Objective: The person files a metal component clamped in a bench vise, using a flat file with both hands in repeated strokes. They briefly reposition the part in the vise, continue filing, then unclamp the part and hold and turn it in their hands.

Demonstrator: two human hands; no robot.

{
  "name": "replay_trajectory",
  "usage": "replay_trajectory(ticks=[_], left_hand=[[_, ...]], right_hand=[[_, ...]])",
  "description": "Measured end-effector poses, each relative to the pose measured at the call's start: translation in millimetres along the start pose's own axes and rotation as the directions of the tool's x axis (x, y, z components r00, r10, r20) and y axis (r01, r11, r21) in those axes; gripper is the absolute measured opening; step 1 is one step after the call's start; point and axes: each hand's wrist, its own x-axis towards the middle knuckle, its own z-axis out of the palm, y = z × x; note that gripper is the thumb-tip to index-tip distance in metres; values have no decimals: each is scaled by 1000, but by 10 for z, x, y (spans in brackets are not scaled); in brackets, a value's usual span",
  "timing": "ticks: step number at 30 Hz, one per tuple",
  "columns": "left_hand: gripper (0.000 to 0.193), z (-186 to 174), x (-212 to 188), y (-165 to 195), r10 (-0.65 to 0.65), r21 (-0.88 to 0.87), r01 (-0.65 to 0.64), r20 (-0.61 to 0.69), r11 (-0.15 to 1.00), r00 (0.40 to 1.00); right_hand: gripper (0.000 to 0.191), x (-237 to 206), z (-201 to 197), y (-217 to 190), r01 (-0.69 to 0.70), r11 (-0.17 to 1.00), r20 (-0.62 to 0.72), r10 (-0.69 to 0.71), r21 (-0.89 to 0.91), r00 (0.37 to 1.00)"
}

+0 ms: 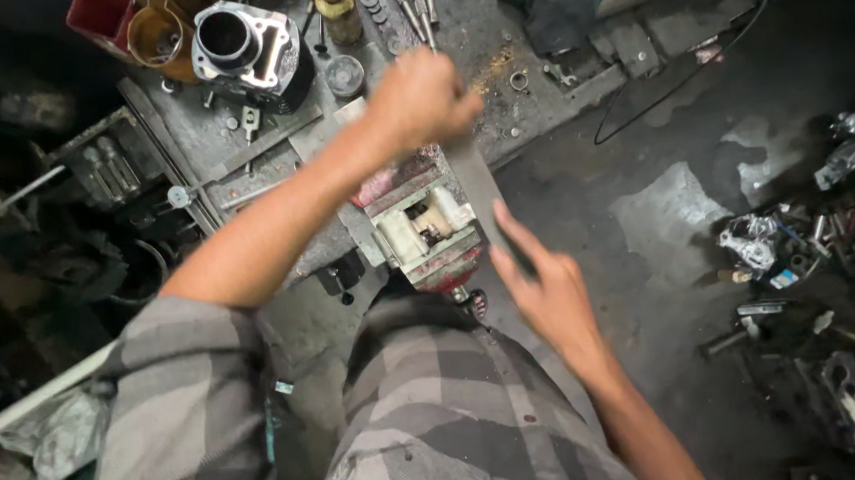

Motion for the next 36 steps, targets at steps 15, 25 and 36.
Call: replay_trajectory(ticks=[15,25,36], left_hand=[[36,215,-108,93,145,187,-145,12,972,989],[40,-75,346,-282,185,387,-146,-65,911,981],[40,-79,321,-321,139,337,-122,-27,934,990]], right_hand=[[50,-264,-1,-25,16,998,-85,-10,68,996],[55,324,115,-14,-406,900,85,422,-161,903],[49,272,197,67,59,998,-104,-55,38,993]])
